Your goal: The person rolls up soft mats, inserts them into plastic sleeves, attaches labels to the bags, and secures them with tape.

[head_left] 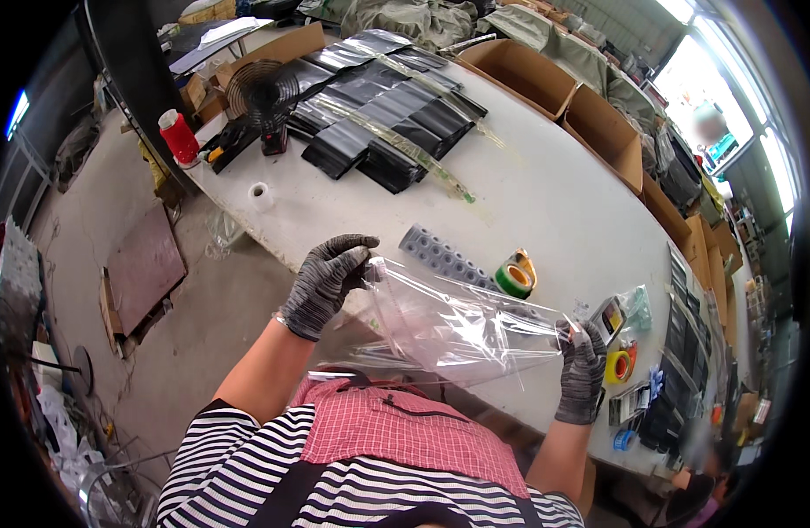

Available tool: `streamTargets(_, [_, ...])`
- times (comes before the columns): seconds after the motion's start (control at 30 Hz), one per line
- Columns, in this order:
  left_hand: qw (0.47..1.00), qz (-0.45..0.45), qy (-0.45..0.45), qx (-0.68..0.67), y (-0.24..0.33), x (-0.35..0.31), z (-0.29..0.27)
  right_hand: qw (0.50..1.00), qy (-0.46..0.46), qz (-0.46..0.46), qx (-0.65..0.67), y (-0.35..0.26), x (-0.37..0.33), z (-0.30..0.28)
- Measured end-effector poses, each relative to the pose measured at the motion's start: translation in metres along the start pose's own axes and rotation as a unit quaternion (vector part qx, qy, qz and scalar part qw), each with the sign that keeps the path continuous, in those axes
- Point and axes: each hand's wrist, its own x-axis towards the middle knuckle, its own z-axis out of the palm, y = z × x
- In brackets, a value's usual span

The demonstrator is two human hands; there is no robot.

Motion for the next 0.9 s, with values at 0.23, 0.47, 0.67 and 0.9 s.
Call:
streamTargets(0.23, [0.999,-0.003,0.011,-0.052,-0.021,0.057,0.003,0.98,0.08,0.009,0.182,-0.005,0.041,-0.006])
streamTargets(0.47, [0.96,-0.069,0.178,-0.206,-0.059,0.108,-0.069,0.903,0.268,0.071,0.327,0.026,0.037,-0.081])
streamTargets(0.67, [0.981,-0.113,0.155,-0.003,-0.063,0.138,-0.157,0.923,0.356,0.08,0.123,0.009,0.002,-0.141])
streamTargets(0.9, [0.98,-0.175,0.03,0.084,-0.049,0.14,-0.136,0.958,0.045,0.233,-0.163,-0.055,-0.055,-0.02])
